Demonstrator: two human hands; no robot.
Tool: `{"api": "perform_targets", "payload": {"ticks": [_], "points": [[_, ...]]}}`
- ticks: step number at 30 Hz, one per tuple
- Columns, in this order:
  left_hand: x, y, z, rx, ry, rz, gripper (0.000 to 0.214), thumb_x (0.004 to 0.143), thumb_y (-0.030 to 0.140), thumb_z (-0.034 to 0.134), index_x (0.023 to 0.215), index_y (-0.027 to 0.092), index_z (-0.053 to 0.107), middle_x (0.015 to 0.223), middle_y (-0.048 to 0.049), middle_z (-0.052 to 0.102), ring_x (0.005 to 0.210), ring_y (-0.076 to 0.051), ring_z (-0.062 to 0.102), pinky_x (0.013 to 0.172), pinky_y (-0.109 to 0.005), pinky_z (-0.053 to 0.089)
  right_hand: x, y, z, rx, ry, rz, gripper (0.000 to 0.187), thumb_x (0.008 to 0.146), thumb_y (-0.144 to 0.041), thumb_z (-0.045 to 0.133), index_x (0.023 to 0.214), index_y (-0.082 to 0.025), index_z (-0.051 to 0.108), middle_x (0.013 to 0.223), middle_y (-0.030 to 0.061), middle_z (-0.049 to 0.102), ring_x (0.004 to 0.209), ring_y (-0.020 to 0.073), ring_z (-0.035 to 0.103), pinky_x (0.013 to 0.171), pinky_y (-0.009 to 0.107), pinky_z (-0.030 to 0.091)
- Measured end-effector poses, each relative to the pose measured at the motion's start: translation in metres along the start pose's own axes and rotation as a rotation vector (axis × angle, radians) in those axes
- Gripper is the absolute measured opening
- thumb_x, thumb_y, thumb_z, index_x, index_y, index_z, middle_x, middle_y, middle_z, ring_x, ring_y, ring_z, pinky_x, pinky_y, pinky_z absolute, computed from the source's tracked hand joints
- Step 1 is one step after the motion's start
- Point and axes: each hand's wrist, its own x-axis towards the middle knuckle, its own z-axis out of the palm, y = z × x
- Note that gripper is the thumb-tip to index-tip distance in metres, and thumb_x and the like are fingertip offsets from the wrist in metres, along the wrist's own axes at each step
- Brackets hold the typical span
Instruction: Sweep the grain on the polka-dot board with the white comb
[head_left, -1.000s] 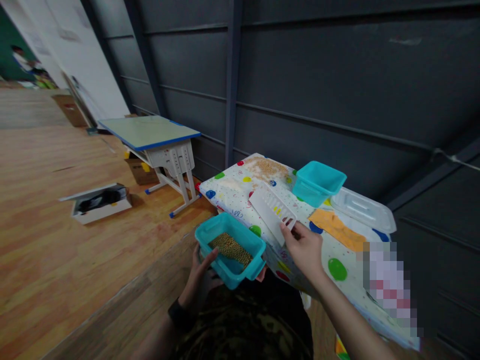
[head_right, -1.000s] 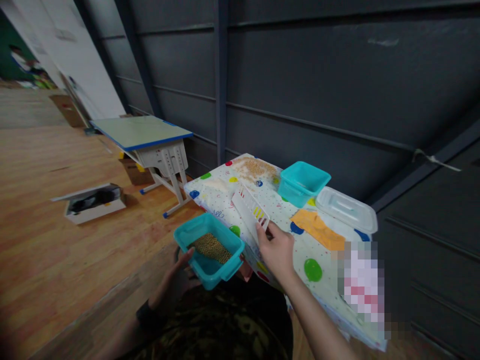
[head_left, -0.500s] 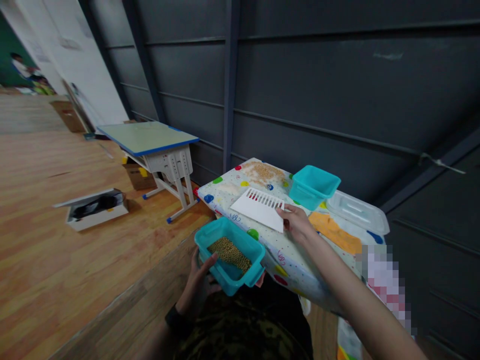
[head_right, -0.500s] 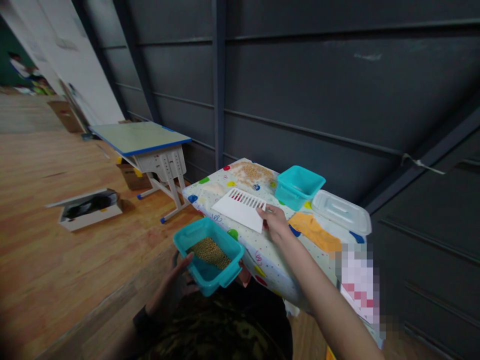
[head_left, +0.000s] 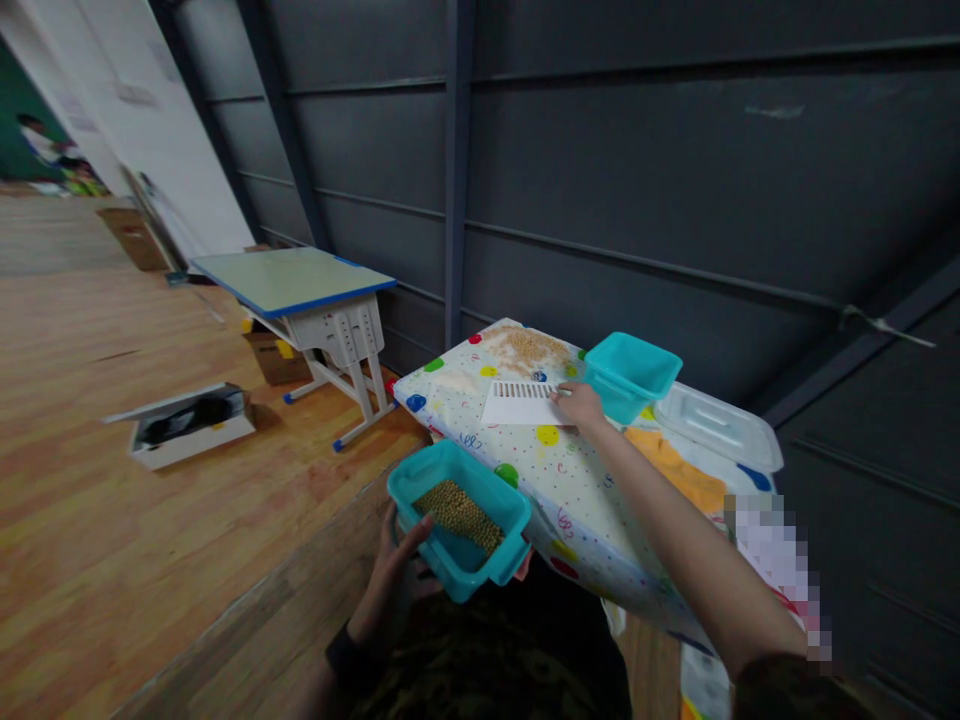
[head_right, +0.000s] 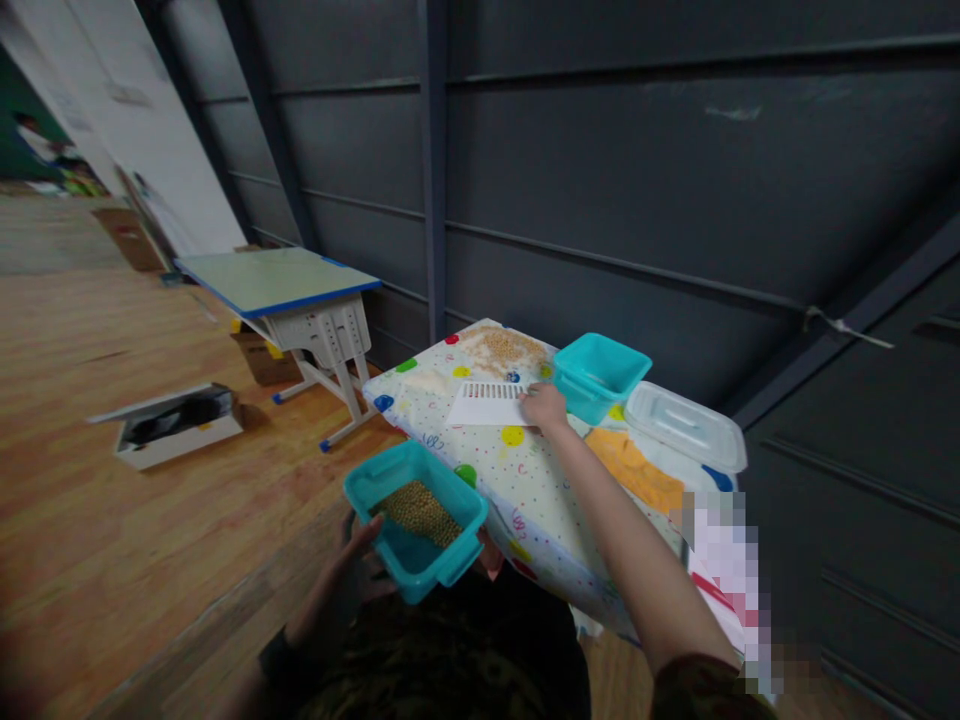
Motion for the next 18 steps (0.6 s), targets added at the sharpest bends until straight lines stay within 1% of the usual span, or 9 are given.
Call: {"api": "perform_targets", "payload": {"ticks": [3,5,9,13,18], "points": [[-0.001,-0.002,0.002,-0.029,-0.008,-0.005,0.127,0.086,0.047,0.105,0.185,0.046,0.026,0.152,-0.0167,0.080,0.117,-0.042,0.091,0.083,-0.050,0.078,-0.004,-0.004,-0.002,-0.090,-0.054,0.063,0.032,0.102,-0.022,0.074,0.127,-0.018,0.093,0.121,0.0200,0.091,0.116,0.0340,0.087,0.098,0.036,0.063],[-0.003,-0.004,0.003,-0.053,-0.015,-0.006,0.127,0.084,0.046,0.107,0.184,0.045,0.028,0.152,-0.0177,0.080,0.117,-0.043,0.091,0.084,-0.051,0.078,-0.008,-0.008,-0.002,-0.166,-0.091,0.047,0.035,0.108,-0.021,0.067,0.130,-0.017,0.094,0.128,0.0225,0.090,0.123,0.0348,0.086,0.103,0.037,0.062],[-0.005,-0.006,0.003,-0.056,-0.024,0.008,0.122,0.088,0.045,0.104,0.184,0.044,0.029,0.156,-0.0194,0.078,0.115,-0.043,0.092,0.085,-0.053,0.078,-0.017,-0.014,-0.003,-0.298,-0.137,0.018,0.044,0.118,-0.024,0.052,0.137,-0.014,0.091,0.142,0.0270,0.085,0.131,0.0347,0.083,0.108,0.038,0.060],[-0.004,-0.006,0.001,-0.035,-0.032,0.007,0.120,0.090,0.045,0.102,0.185,0.044,0.027,0.159,-0.0205,0.077,0.116,-0.044,0.092,0.085,-0.054,0.079,-0.019,-0.019,-0.003,-0.354,-0.148,0.044,0.050,0.120,-0.026,0.046,0.144,-0.013,0.088,0.147,0.0292,0.082,0.134,0.0357,0.083,0.109,0.040,0.061],[-0.002,-0.008,0.000,-0.026,-0.033,0.013,0.116,0.093,0.046,0.100,0.184,0.046,0.027,0.158,-0.0196,0.077,0.112,-0.041,0.093,0.086,-0.054,0.079,-0.016,-0.023,-0.004,-0.358,-0.166,0.068,0.051,0.121,-0.024,0.045,0.146,-0.010,0.087,0.149,0.0311,0.080,0.136,0.0367,0.082,0.110,0.040,0.062]]}}
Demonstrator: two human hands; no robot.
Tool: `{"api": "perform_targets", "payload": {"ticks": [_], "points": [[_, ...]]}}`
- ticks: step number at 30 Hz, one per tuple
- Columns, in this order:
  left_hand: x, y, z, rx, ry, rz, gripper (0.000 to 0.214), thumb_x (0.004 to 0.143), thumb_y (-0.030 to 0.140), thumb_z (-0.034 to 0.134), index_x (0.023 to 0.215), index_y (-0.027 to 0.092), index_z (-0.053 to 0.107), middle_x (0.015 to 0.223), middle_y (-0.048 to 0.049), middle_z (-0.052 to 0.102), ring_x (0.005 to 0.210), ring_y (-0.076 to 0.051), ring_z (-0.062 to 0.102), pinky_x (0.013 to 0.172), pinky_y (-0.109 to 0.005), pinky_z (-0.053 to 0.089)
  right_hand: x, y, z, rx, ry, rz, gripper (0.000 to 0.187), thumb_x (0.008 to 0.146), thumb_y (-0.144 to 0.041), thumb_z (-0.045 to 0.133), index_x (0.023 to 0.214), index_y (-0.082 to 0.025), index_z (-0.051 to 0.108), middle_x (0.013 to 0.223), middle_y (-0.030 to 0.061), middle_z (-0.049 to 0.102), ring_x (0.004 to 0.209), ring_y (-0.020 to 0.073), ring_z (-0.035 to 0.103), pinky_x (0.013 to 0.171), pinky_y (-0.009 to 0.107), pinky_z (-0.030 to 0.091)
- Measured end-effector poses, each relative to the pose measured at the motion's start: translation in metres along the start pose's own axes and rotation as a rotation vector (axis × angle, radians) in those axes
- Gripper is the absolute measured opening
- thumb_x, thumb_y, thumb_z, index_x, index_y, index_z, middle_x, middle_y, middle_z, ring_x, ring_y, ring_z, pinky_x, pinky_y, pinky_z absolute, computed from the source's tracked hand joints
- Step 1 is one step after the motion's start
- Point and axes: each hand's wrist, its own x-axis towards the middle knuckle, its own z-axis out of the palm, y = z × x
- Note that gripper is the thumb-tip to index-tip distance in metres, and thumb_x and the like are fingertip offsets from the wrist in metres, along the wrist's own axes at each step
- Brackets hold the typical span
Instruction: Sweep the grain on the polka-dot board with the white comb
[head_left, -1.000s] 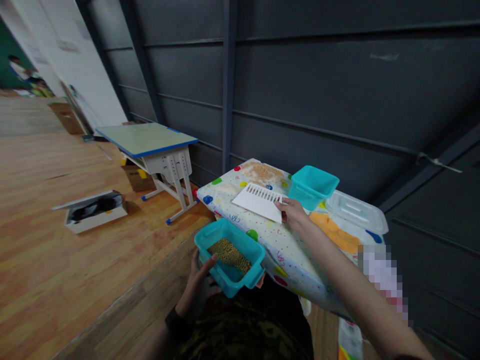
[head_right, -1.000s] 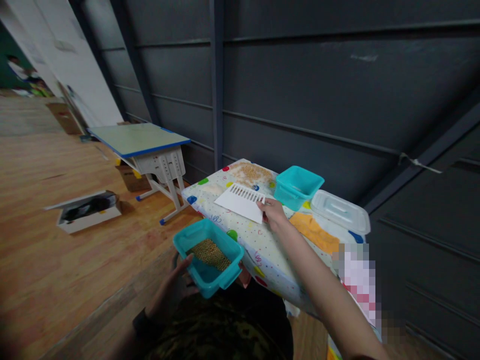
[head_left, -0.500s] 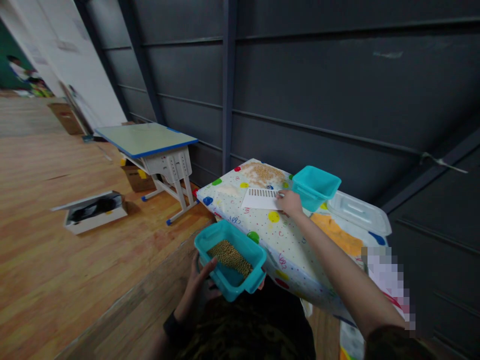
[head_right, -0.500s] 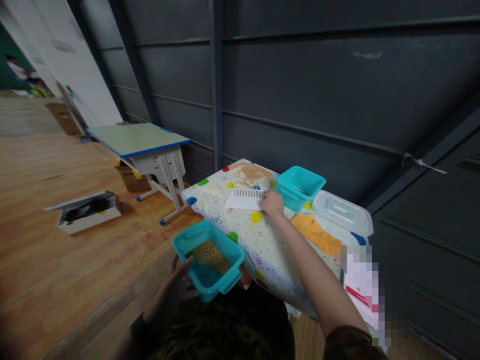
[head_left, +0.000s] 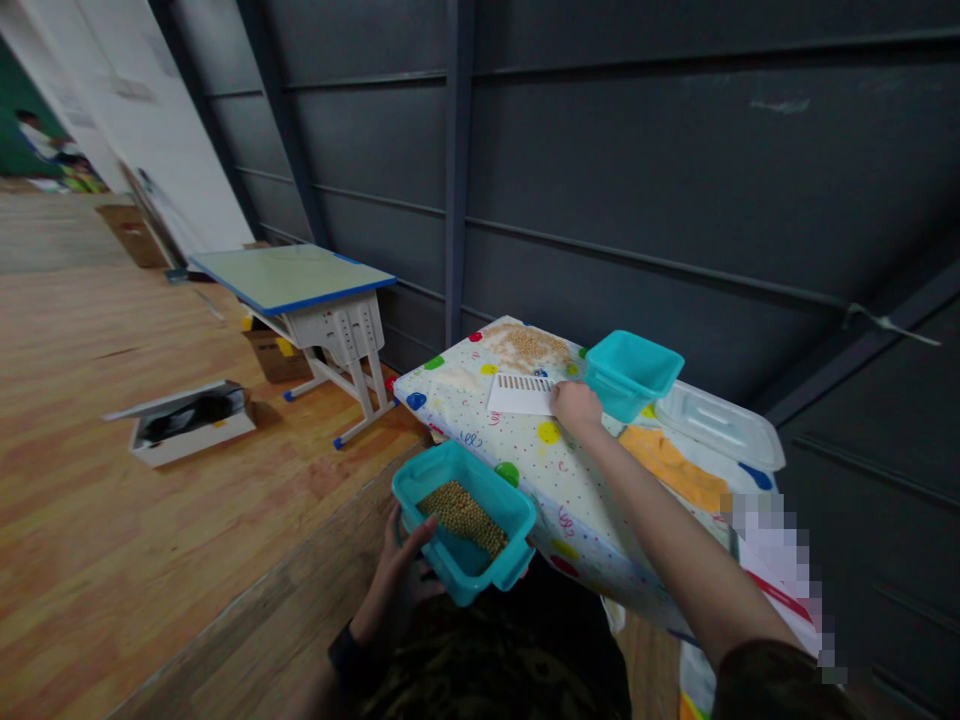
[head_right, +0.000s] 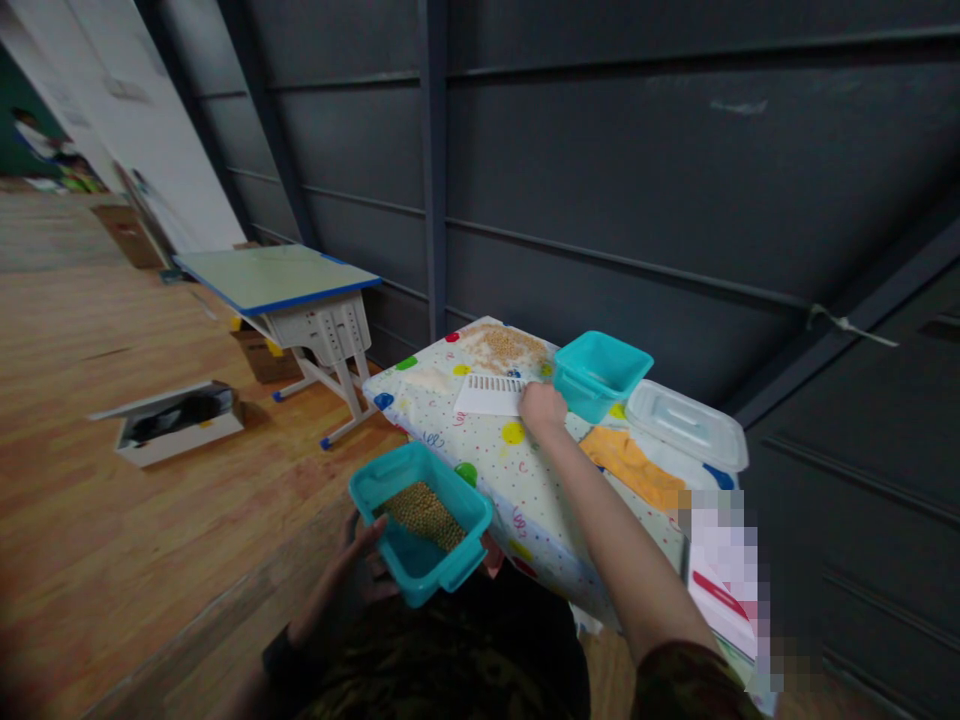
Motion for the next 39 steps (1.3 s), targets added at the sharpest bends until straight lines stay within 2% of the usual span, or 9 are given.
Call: {"api": "perform_targets", "payload": {"ticks": [7,11,15,19,23,27,29,33,39], "points": [[0.004,-0.003,-0.002,-0.005,-0.004,0.004,0.122,0.089,0.046,0.103,0.185,0.045,0.027,0.164,-0.0188,0.074,0.112,-0.039,0.093,0.082,-0.049,0.079,-0.008,0.009,0.004,-0.031,-0.028,-0.050,0.049,0.120,-0.022,0.045,0.140,-0.013,0.089,0.146,0.0276,0.083,0.136,0.0344,0.082,0.111,0.038,0.060],[0.004,-0.003,-0.004,0.018,-0.041,0.014,0.123,0.092,0.050,0.101,0.186,0.046,0.023,0.159,-0.0184,0.077,0.111,-0.040,0.093,0.074,-0.044,0.077,-0.007,0.020,0.010,0.067,0.000,-0.020,0.042,0.119,-0.029,0.053,0.135,-0.015,0.089,0.142,0.0266,0.085,0.134,0.0341,0.082,0.110,0.037,0.059],[0.004,-0.004,-0.005,0.026,-0.035,0.006,0.123,0.093,0.049,0.100,0.187,0.044,0.021,0.162,-0.0206,0.076,0.110,-0.041,0.093,0.072,-0.043,0.077,0.004,0.030,0.017,0.518,0.010,0.136,0.027,0.111,-0.030,0.067,0.100,-0.015,0.087,0.108,0.0206,0.088,0.116,0.0356,0.084,0.098,0.038,0.060],[0.007,-0.005,-0.005,-0.001,-0.038,-0.009,0.120,0.091,0.048,0.102,0.184,0.046,0.027,0.164,-0.0196,0.074,0.113,-0.041,0.092,0.079,-0.048,0.078,0.009,0.034,0.024,0.995,0.009,0.272,0.026,0.105,-0.031,0.071,0.081,-0.023,0.069,0.069,0.0027,0.070,0.082,0.0272,0.076,0.072,0.033,0.059],[0.008,-0.006,-0.005,-0.016,-0.041,-0.014,0.121,0.094,0.046,0.100,0.185,0.050,0.021,0.166,-0.0178,0.073,0.113,-0.038,0.093,0.080,-0.047,0.079,0.003,0.032,0.031,1.182,-0.001,0.278,0.022,0.100,-0.026,0.074,0.085,-0.027,0.058,0.070,-0.0006,0.069,0.075,0.0219,0.073,0.068,0.030,0.062],[0.009,-0.006,-0.005,-0.013,-0.023,-0.033,0.121,0.091,0.047,0.102,0.184,0.048,0.026,0.165,-0.0198,0.073,0.111,-0.039,0.093,0.075,-0.044,0.077,-0.004,0.032,0.039,1.470,0.034,0.209,0.028,0.091,-0.026,0.082,0.101,-0.029,0.056,0.086,0.0010,0.079,0.080,0.0241,0.078,0.076,0.040,0.070],[0.009,-0.006,-0.005,-0.007,-0.019,-0.037,0.118,0.091,0.047,0.102,0.183,0.047,0.028,0.165,-0.0202,0.073,0.111,-0.039,0.093,0.074,-0.042,0.077,-0.002,0.036,0.042,1.388,0.152,0.147,0.030,0.091,-0.031,0.081,0.109,-0.030,0.056,0.094,0.0021,0.080,0.086,0.0275,0.080,0.083,0.046,0.071],[0.009,-0.004,-0.006,-0.011,-0.012,-0.041,0.120,0.090,0.045,0.103,0.184,0.048,0.028,0.161,-0.0175,0.075,0.109,-0.038,0.093,0.075,-0.044,0.077,0.008,0.051,0.041,0.992,0.359,0.055,0.027,0.094,-0.036,0.073,0.117,-0.028,0.060,0.099,0.0085,0.080,0.103,0.0365,0.078,0.099,0.053,0.065],[0.012,0.003,-0.007,-0.016,0.031,-0.021,0.119,0.090,0.043,0.102,0.184,0.046,0.030,0.154,-0.0159,0.079,0.107,-0.038,0.093,0.079,-0.047,0.077,0.018,0.055,0.038,0.754,0.348,0.036,0.022,0.099,-0.027,0.064,0.121,-0.027,0.063,0.109,0.0125,0.081,0.107,0.0364,0.075,0.100,0.046,0.058]]}}
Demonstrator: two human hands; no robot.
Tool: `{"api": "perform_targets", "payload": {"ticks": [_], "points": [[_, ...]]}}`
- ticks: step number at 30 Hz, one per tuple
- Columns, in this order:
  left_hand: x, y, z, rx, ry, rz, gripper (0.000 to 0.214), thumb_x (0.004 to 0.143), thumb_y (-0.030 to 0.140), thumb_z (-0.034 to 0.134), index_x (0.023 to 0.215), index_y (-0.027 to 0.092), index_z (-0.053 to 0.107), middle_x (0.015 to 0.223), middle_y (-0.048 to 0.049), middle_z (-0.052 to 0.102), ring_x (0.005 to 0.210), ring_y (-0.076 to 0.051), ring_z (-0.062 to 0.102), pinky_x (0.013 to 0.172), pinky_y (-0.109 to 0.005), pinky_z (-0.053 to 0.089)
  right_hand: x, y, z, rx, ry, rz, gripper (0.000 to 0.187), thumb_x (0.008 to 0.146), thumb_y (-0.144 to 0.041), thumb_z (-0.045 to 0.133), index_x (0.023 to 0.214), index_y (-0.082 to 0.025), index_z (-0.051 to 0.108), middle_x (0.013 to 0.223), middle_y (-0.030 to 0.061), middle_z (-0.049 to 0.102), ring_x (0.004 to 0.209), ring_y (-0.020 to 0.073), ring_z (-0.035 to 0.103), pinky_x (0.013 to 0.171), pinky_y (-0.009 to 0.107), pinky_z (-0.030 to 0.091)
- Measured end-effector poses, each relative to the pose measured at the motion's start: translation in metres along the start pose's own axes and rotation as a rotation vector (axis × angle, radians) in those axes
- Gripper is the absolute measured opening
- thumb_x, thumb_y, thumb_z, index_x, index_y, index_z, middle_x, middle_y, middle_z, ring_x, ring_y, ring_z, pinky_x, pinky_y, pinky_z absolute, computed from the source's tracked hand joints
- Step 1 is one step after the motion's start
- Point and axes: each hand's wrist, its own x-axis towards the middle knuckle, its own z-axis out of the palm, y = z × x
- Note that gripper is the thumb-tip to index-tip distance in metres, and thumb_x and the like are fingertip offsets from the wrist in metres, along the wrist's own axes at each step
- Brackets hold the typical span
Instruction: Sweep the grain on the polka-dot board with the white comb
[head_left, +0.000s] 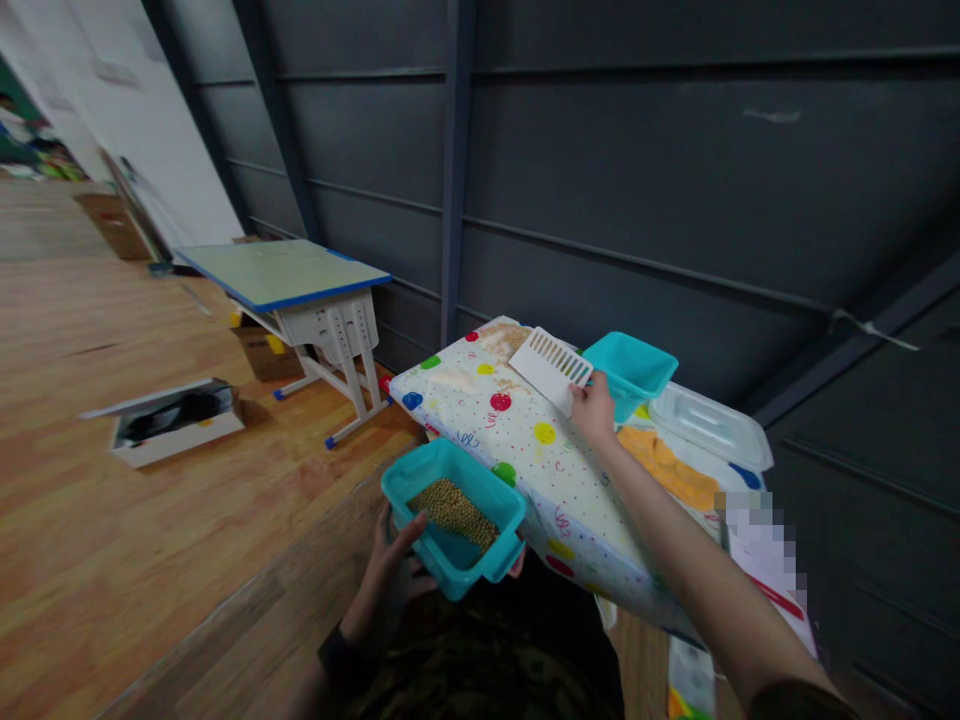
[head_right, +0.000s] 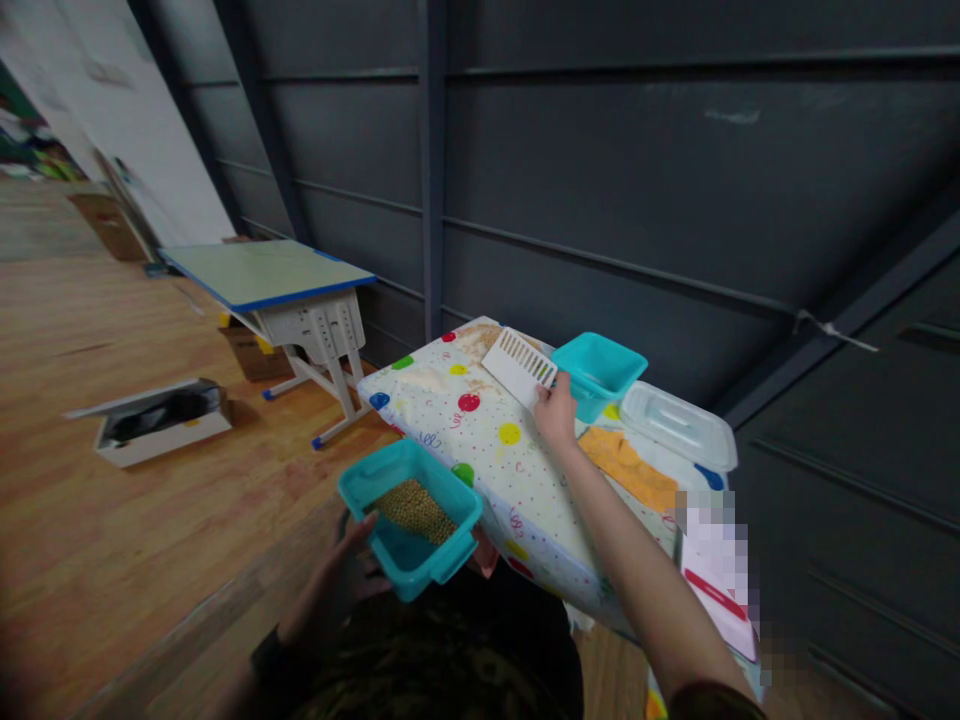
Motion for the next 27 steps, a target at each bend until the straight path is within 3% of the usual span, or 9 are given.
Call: {"api": "perform_targets", "payload": {"ticks": [9,14,21,27], "points": [[0.004,0.005,-0.005,0.024,0.030,0.012,0.118,0.091,0.043,0.101,0.185,0.046,0.030,0.163,-0.0185,0.075,0.110,-0.040,0.092,0.079,-0.049,0.078,0.000,-0.010,0.002,-0.101,-0.016,0.019,0.033,0.099,-0.023,0.063,0.131,-0.019,0.071,0.115,0.0189,0.085,0.112,0.0391,0.078,0.102,0.048,0.059],[0.006,0.005,-0.009,-0.008,0.024,0.010,0.122,0.089,0.042,0.103,0.186,0.048,0.029,0.157,-0.0167,0.079,0.111,-0.041,0.093,0.084,-0.052,0.078,-0.010,-0.007,-0.002,0.004,-0.019,0.076,0.031,0.096,-0.027,0.068,0.126,-0.020,0.073,0.105,0.0134,0.085,0.105,0.0363,0.080,0.101,0.048,0.061],[-0.001,0.008,-0.008,-0.044,-0.033,0.045,0.123,0.087,0.042,0.105,0.186,0.046,0.033,0.166,-0.0185,0.075,0.117,-0.042,0.092,0.089,-0.053,0.079,-0.027,-0.007,-0.013,-0.013,0.110,0.010,0.035,0.097,-0.031,0.061,0.128,-0.018,0.070,0.114,0.0203,0.086,0.115,0.0418,0.079,0.111,0.058,0.058],[-0.009,0.011,-0.007,-0.026,-0.062,0.075,0.116,0.093,0.043,0.101,0.187,0.045,0.033,0.167,-0.0187,0.074,0.121,-0.042,0.091,0.090,-0.053,0.079,-0.045,-0.003,-0.006,0.000,0.074,0.144,0.037,0.095,-0.035,0.067,0.128,-0.019,0.070,0.111,0.0197,0.087,0.103,0.0396,0.084,0.100,0.054,0.065]]}}
